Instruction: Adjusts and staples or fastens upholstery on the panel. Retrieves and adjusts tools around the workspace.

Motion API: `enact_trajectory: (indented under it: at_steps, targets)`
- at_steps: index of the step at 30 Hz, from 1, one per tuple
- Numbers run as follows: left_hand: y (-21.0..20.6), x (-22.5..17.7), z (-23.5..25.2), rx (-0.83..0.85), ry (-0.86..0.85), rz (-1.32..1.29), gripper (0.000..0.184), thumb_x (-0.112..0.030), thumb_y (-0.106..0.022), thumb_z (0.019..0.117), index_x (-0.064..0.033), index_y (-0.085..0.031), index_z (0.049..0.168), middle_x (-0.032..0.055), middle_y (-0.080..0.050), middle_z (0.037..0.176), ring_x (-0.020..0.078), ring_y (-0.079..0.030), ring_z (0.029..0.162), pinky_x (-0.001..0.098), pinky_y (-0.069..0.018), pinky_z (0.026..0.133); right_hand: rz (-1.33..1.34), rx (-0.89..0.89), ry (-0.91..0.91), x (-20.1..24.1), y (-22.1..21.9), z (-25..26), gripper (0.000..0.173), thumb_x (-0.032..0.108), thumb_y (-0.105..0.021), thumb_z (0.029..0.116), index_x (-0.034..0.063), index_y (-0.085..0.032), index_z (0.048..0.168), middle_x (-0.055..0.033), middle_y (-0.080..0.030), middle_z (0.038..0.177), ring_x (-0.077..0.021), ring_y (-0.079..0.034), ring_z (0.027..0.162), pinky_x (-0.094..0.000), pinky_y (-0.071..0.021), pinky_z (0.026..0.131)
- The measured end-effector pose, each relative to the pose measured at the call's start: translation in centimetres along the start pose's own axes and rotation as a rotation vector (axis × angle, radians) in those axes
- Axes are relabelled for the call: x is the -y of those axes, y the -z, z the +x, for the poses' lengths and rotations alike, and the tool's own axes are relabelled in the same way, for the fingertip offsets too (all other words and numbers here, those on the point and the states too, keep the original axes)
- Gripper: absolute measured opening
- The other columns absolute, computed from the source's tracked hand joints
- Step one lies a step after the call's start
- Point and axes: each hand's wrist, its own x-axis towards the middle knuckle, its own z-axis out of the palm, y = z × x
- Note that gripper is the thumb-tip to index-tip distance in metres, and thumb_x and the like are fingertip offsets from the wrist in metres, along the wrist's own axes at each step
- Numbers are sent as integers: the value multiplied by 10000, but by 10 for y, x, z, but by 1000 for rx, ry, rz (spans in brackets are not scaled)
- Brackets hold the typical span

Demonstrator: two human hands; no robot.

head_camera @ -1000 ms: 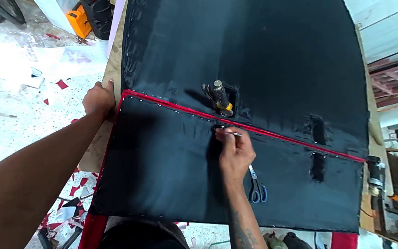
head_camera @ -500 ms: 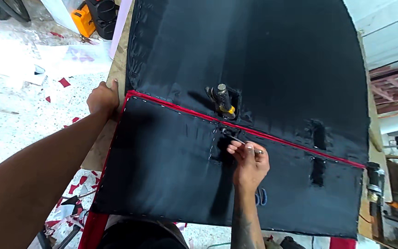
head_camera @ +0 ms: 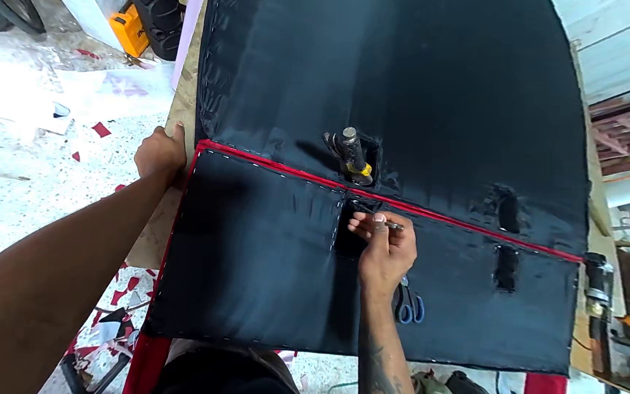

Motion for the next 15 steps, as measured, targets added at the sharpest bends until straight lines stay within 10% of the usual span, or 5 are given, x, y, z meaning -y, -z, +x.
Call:
enact_trajectory:
  at_steps: [11, 15]
  targets:
    - [2, 0, -2, 13, -8, -9, 900, -788, -134, 951, -98, -620, 1261, 267, -700, 1126, 474, -674, 1089, 712, -509, 811, -549, 75, 103, 14, -25, 12, 171, 275, -615, 1030, 144, -724, 1046, 24, -700, 820, -78, -668, 674, -314, -585, 602]
    - [4, -2, -2, 16, -4, -11, 899, -784, -134, 954, -95, -615, 1274, 275, -695, 1136, 480, -667, 1103, 714, -504, 822, -153, -2, -222, -11, 21, 29, 314, 292, -491, 1094, 23, -643, 1152, -61, -718, 842, -171, -693, 655, -364, -621, 609]
